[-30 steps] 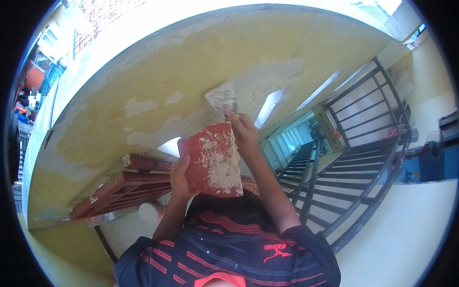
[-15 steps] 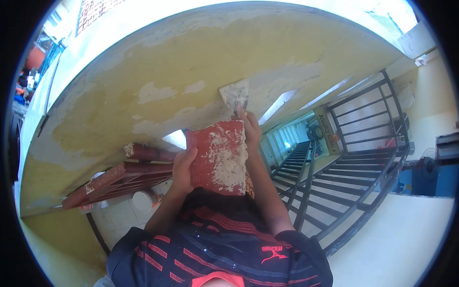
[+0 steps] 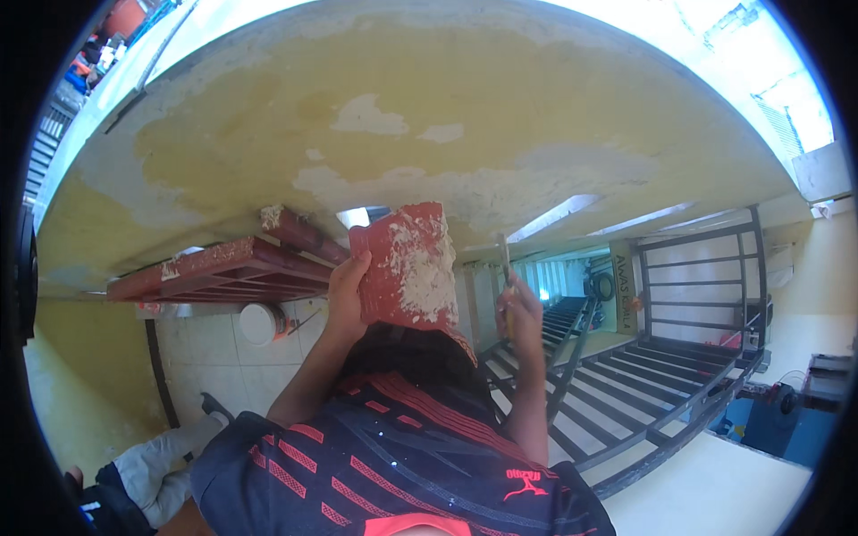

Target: The person patches and smooths a wall or ceiling area with plaster compound using a putty knife.

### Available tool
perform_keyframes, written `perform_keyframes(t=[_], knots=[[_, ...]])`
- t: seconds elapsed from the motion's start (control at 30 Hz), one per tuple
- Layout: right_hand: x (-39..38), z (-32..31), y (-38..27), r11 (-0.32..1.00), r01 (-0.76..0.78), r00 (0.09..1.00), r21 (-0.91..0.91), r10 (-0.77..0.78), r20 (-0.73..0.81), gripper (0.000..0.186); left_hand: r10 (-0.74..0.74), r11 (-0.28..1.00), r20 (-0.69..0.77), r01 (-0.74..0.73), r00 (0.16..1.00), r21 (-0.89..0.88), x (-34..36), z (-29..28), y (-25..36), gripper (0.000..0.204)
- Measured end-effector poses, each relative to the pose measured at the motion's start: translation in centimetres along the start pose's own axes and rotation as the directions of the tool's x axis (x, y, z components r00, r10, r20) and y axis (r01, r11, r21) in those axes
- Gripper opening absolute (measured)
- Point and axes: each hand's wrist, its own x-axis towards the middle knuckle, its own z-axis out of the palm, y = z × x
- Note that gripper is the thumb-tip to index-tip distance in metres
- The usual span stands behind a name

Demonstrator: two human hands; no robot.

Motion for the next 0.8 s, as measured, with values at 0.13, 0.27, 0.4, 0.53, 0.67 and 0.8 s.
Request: perform_keyframes(t=[0.13, 0.27, 0.4, 0.53, 0.67, 0.8], knots=[[-3.6, 2.8, -11.6, 0.967, 0.025, 0.973, -0.253, 0.035, 0.228, 0.042, 0.157, 0.979, -0.034, -0.151, 0.987, 0.135, 0.3, 0.0, -1.6, 0.032], [-6.3, 3.3, -15.8, 0.909, -0.093, 0.950, -0.407, 0.203, 0.236, 0.042, 0.301, 0.915, 0.015, -0.293, 0.954, 0.278, 0.6, 1.7, -1.6, 0.032], [-5.6, 5.4, -16.0, 0.838, -0.248, 0.884, -0.486, 0.401, 0.240, 0.039, 0.282, 0.898, 0.066, -0.288, 0.957, 0.332, 0.5, 1.7, -1.1, 0.032], [-5.0, 5.2, -14.7, 0.828, -0.235, 0.878, -0.509, 0.405, 0.254, 0.039, 0.315, 0.833, 0.129, -0.339, 0.940, 0.438, -0.1, 1.9, -0.4, 0.034], [-4.1, 4.8, -14.6, 0.797, -0.253, 0.827, -0.549, 0.473, 0.305, 0.040, 0.229, 0.710, 0.216, -0.314, 0.949, 0.630, -0.8, 0.9, 0.9, 0.037], [-2.9, 5.4, -15.0, 0.739, -0.207, 0.743, -0.642, 0.545, 0.389, 0.039, 0.179, 0.729, 0.244, -0.295, 0.953, 0.618, -1.4, 1.0, 1.8, 0.038]])
